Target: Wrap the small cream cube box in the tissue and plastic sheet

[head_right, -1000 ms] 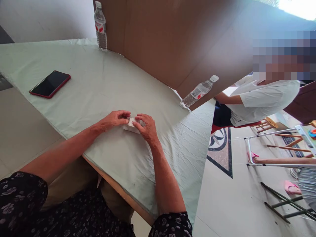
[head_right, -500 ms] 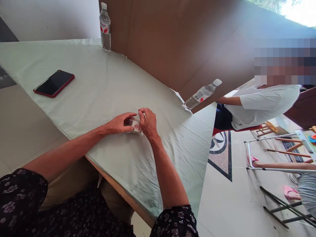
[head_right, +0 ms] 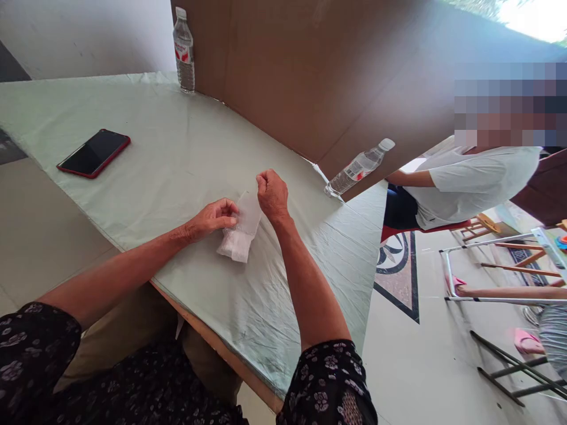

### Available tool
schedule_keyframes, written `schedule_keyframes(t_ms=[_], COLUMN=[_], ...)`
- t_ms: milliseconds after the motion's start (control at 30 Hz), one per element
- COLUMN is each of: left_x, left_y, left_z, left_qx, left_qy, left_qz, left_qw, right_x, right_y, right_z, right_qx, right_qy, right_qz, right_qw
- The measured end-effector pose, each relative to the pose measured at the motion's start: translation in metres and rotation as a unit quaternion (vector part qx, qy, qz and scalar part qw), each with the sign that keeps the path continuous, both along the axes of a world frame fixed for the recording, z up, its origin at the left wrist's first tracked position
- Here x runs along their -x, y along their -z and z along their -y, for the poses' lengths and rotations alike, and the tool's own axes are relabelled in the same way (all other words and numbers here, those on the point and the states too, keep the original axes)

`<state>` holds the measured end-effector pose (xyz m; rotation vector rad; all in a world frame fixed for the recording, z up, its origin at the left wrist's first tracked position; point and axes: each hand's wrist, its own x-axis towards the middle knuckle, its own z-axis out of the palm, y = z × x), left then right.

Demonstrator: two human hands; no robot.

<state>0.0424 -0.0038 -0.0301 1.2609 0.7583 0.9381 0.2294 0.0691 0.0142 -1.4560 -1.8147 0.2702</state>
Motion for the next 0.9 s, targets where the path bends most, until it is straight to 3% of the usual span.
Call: schedule_keyframes(t_ms=[167,333,500,633,767,900], left_x=[-0.001,-0.002,-0.002,0.0,0.002,0.004], left_y=[-0.002,0.0,-0.001,-0.001,-0.001,0.0], left_z=[0.0,-0.003,-0.003,-0.004,-0.006,-0.005], left_qx=[0.065,0.125,0.133,0.137,0.128,0.023], left_qy=[-0.001,-0.03,-0.027,-0.018,-0.051,-0.128], left_qz=[0.002,0.042,0.083,0.115,0.074,-0.065], left_qw=[0.998,0.991,0.987,0.984,0.988,0.989], right_x=[-0.008,-0.011,0.006,0.01,-0.008,-0.024], right_y=[0.004,0.002,0.004,0.014,0.027,0.039], right_z=[-0.015,0.028,0.085,0.089,0.079,0.079], right_qx=[0.015,-0.005,0.128,0.142,0.124,0.19], right_qy=[0.015,0.056,0.005,0.043,0.049,0.026], right_qz=[-0.061,-0.141,0.001,0.037,-0.152,-0.357], right_qw=[0.998,0.988,0.992,0.988,0.979,0.914])
